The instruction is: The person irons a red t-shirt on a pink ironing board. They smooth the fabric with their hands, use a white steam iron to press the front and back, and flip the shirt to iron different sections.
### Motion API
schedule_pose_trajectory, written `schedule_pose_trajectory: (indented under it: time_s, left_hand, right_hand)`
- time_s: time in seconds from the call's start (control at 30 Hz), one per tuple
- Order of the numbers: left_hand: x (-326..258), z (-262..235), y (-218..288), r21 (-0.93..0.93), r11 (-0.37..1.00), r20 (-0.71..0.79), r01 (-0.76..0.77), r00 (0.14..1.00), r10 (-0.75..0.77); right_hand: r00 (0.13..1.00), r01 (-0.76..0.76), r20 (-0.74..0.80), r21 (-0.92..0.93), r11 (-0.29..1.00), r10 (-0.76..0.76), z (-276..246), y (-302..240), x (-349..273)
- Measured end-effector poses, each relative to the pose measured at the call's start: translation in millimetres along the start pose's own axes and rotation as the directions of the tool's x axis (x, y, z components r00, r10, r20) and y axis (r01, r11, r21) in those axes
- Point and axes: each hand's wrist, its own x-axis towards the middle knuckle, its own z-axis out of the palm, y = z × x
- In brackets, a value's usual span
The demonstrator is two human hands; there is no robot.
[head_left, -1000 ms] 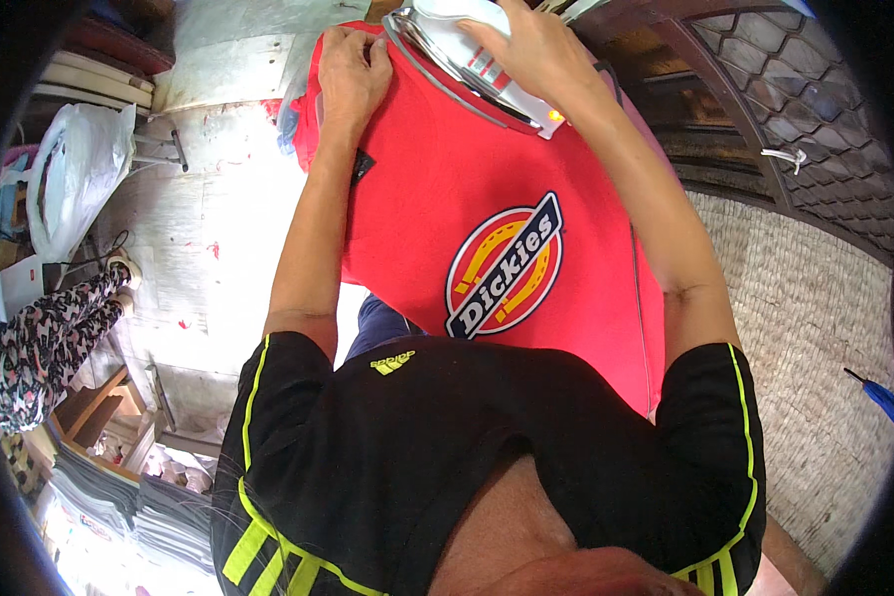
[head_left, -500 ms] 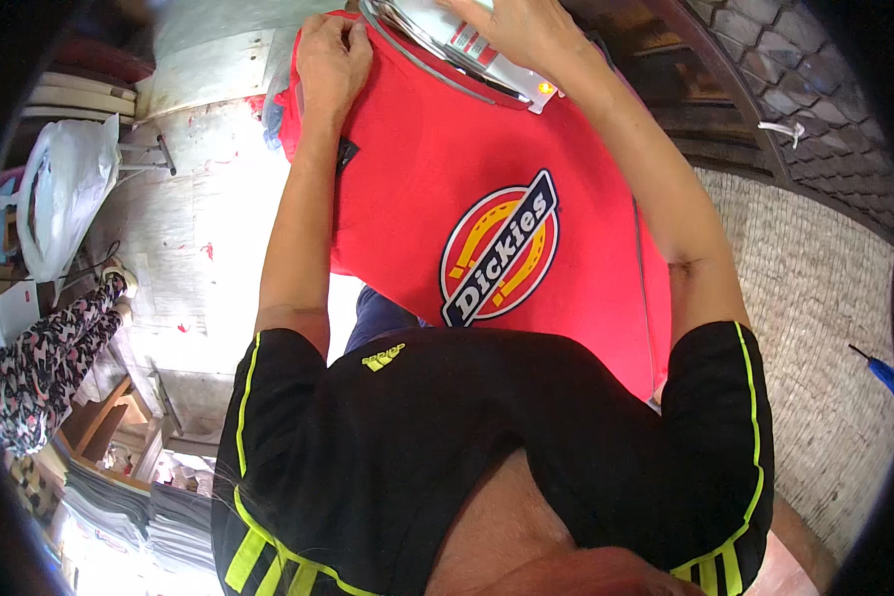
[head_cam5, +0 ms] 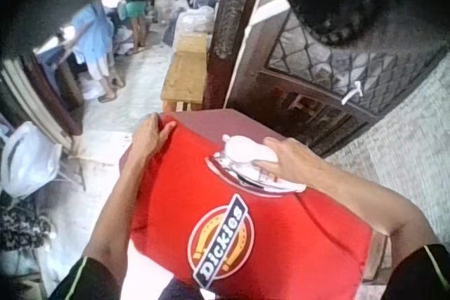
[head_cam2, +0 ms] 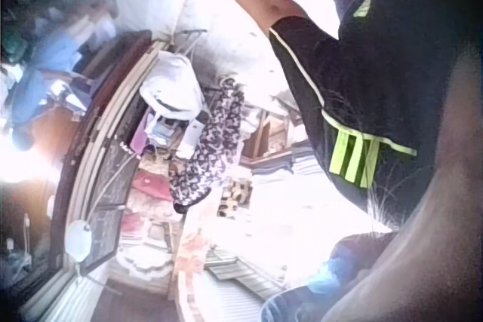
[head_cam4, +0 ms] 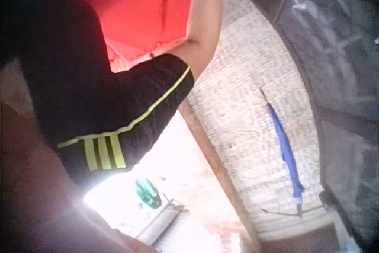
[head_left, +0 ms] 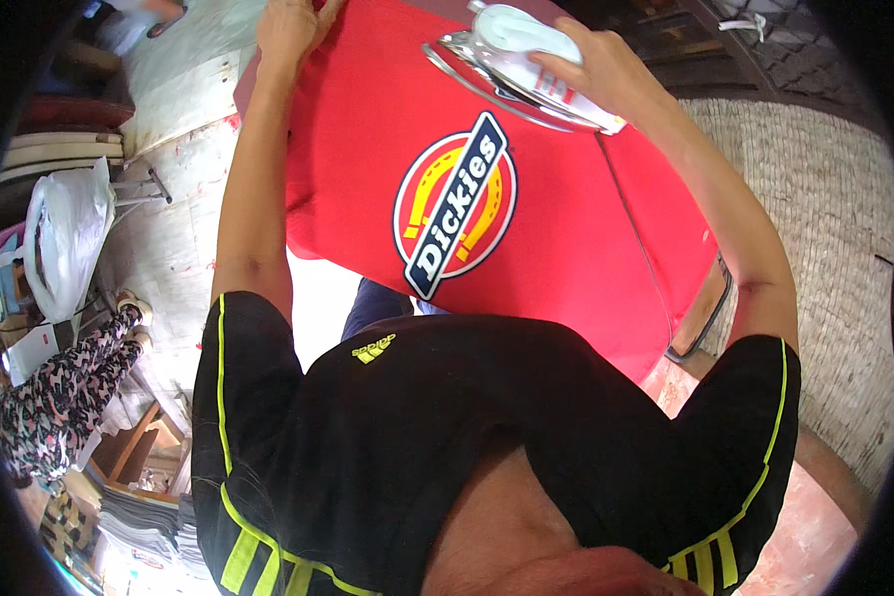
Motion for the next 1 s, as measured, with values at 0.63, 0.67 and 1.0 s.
schedule_pose_trajectory:
  time_s: [0.63,0.67,1.0]
  left_hand:
    - [9,-10,0,0.141,0.984,0.205,0.108,0.969,-0.136]
    - [9,-14,1,0.143,0.982,0.221,0.123,0.963,-0.153]
    - [14,-8,-5,0.098,0.992,0.243,0.084,0.964,-0.106]
  right_hand:
    - [0.456,-0.811,0.240,0.508,0.290,0.857,-118,45,-280]
    - [0.490,-0.790,0.262,0.536,0.297,0.831,-98,36,-274]
    - [0.849,-0.477,-0.017,0.405,0.780,0.528,-5,-1,-144]
